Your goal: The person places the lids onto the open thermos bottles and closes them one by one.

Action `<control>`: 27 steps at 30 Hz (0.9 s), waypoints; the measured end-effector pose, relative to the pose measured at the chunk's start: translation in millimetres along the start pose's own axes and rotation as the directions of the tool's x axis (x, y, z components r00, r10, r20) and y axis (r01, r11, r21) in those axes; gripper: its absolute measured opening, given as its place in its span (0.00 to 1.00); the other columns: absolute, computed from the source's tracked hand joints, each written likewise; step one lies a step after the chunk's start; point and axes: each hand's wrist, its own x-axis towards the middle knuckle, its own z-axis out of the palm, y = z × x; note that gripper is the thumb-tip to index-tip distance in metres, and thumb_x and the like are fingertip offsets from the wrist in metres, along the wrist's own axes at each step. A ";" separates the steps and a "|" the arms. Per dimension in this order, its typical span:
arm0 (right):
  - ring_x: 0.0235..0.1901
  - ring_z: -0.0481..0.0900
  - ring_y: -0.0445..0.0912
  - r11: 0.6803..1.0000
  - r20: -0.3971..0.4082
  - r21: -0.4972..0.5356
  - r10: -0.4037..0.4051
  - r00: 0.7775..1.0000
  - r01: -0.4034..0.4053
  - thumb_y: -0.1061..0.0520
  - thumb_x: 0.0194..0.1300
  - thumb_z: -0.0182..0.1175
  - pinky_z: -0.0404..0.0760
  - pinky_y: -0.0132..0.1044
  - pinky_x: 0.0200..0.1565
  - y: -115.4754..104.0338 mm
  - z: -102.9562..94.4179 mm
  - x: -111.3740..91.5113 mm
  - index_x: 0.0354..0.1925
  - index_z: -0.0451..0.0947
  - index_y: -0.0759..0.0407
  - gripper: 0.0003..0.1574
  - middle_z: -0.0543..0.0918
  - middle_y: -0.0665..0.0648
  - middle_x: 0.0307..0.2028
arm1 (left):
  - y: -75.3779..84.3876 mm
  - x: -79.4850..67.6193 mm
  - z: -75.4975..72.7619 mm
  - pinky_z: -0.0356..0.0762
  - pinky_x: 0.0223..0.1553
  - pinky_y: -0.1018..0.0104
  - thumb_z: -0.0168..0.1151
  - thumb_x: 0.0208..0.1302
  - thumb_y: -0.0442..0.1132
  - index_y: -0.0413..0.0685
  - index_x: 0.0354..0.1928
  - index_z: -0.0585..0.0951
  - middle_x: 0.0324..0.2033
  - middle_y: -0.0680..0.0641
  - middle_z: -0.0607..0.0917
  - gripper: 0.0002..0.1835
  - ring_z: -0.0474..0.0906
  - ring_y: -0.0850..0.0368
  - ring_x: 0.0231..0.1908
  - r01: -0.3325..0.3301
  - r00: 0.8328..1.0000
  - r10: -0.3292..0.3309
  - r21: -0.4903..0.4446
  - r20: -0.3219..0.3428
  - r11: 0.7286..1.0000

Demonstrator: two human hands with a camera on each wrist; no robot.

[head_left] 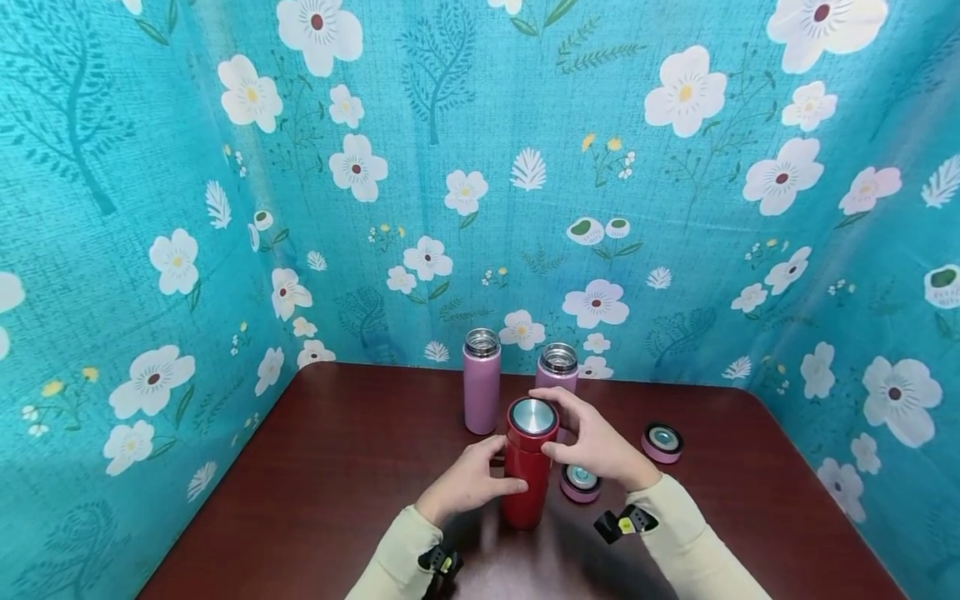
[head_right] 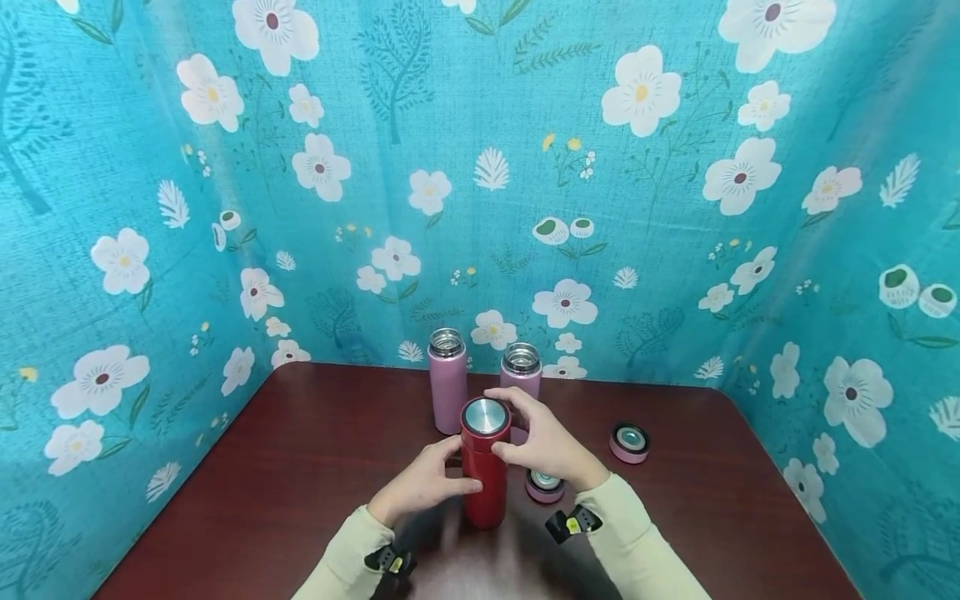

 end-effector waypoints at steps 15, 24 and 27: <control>0.54 0.67 0.50 0.994 0.036 0.036 -0.103 0.994 0.102 0.69 0.53 0.55 0.71 0.47 0.48 5.4 -5.8 1.8 0.63 0.53 0.63 0.39 0.65 0.64 0.57 | 2.5 3.2 -1.1 0.71 0.46 0.65 0.65 0.48 0.50 0.63 0.54 0.69 0.46 0.60 0.74 0.28 0.72 0.63 0.45 0.028 0.999 -0.026 0.059 -0.033 0.998; 0.51 0.70 0.50 0.998 0.015 0.045 -0.048 0.999 0.047 0.67 0.54 0.57 0.72 0.44 0.46 11.3 -6.7 -2.7 0.62 0.56 0.63 0.37 0.70 0.60 0.53 | 1.5 1.3 2.2 0.74 0.42 0.58 0.66 0.49 0.46 0.59 0.53 0.71 0.45 0.57 0.75 0.26 0.73 0.54 0.45 0.024 0.999 -0.025 -0.018 -0.030 1.000; 0.50 0.71 0.52 0.998 -0.010 0.063 -0.008 1.000 0.009 0.66 0.53 0.59 0.73 0.44 0.46 13.4 -5.4 -4.1 0.61 0.57 0.61 0.38 0.71 0.60 0.51 | 6.6 -0.5 2.4 0.75 0.41 0.61 0.66 0.49 0.46 0.59 0.52 0.71 0.45 0.57 0.75 0.26 0.73 0.55 0.45 0.038 0.999 -0.038 -0.016 -0.027 0.999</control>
